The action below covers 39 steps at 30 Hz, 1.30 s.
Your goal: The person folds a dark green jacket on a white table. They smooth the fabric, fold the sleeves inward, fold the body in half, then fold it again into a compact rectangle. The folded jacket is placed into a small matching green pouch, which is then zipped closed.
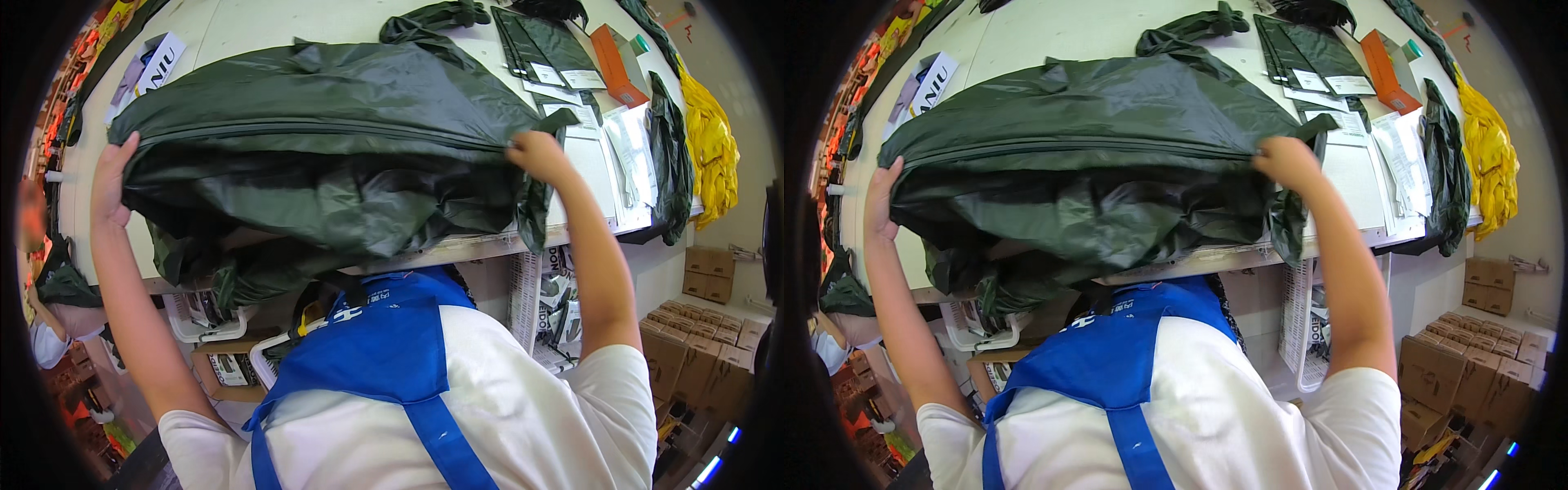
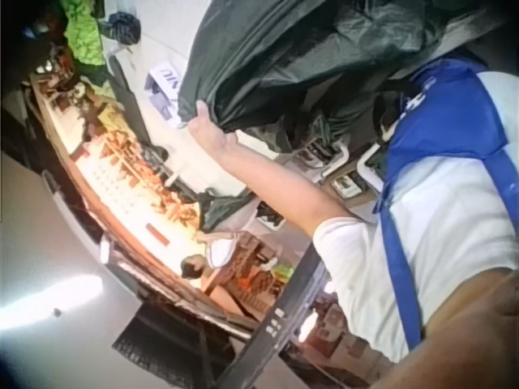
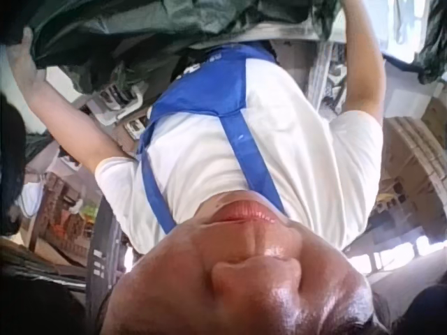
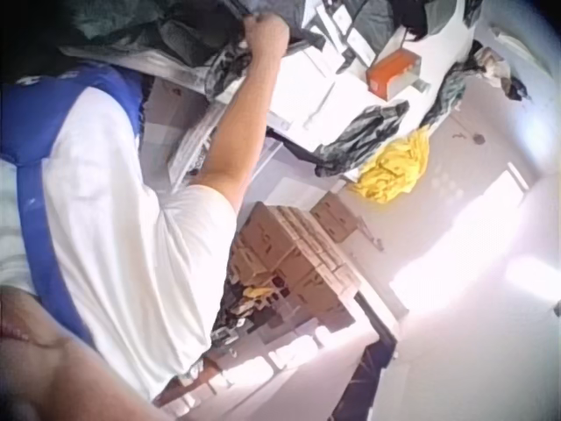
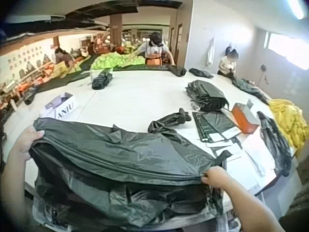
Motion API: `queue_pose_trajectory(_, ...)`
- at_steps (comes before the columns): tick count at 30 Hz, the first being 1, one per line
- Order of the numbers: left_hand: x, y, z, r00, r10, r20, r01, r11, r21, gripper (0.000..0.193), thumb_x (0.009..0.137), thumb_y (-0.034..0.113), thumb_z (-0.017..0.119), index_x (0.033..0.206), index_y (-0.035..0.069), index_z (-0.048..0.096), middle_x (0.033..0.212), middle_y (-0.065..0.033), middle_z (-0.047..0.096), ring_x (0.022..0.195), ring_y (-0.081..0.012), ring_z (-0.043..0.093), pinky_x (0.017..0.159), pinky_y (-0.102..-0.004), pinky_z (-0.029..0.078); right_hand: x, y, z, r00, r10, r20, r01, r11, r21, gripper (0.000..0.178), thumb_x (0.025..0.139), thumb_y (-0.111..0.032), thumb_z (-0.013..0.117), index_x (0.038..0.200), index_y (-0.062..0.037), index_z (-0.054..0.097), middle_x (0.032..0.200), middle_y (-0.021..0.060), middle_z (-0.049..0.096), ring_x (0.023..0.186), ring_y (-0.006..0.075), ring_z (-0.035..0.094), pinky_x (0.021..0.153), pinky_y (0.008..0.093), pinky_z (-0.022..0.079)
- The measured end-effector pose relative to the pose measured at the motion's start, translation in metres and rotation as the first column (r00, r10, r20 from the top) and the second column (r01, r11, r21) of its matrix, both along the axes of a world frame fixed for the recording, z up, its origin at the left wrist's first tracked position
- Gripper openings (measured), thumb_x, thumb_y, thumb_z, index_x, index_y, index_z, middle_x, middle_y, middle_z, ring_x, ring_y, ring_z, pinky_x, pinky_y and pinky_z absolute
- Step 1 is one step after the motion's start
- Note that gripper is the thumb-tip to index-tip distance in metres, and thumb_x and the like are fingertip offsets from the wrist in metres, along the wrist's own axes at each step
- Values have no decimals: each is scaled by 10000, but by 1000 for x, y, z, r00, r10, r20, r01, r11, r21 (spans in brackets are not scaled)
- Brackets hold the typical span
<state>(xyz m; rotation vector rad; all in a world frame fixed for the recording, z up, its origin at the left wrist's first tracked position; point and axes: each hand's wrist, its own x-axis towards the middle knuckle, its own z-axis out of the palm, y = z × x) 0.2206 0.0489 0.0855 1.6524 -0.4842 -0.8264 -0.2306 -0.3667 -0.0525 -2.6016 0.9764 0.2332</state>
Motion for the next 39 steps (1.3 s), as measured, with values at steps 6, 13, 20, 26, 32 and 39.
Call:
queue_pose_trajectory(6,47,37,-52,969,137,204,-184,955,234,402,879,264,631,1190,24,548,1189,-91,604,1058,-190,588,914,-354,461,-82,-16,2,998,-64,-11,65,982,176,309,828,-279,621,767,24,625,684,203,601,635,369,553,624,406,451)
queue_pose_trajectory(13,-14,-36,-95,356,-595,721,-634,413,654,422,835,347,632,1098,18,614,1068,-184,628,1027,-350,588,859,-443,472,-44,38,-20,947,-233,221,140,919,368,446,736,-312,754,1039,-11,626,917,156,640,907,318,616,780,390,479)
queue_pose_trajectory(20,-213,-211,-210,350,-743,570,625,639,448,530,841,242,641,1312,62,481,1302,-162,516,1204,-348,474,1004,-394,400,-38,22,-53,987,-146,62,126,959,254,263,742,-168,706,937,-6,636,841,187,645,844,356,628,741,401,494)
queue_pose_trajectory(26,-235,-245,-253,540,-734,412,510,675,533,184,785,216,676,875,56,665,902,-119,669,861,-284,629,735,-384,488,-41,8,-88,948,-247,200,194,948,252,188,755,-107,668,898,6,621,800,184,638,786,348,625,694,383,490)
queue_pose_trajectory(32,-231,-256,-268,606,-712,355,498,687,529,157,720,169,734,802,50,671,727,-95,669,676,-227,642,626,-333,484,-30,-11,-113,924,-373,88,318,873,369,69,779,-52,624,768,-4,576,653,128,618,572,228,635,564,350,493)
queue_pose_trajectory(39,-227,-267,-258,561,-780,278,507,589,629,175,714,194,739,765,50,653,722,-96,660,680,-235,631,626,-345,475,-23,-23,-103,927,-372,-47,342,787,514,108,806,-76,645,815,-6,563,658,98,609,555,191,613,566,325,501)
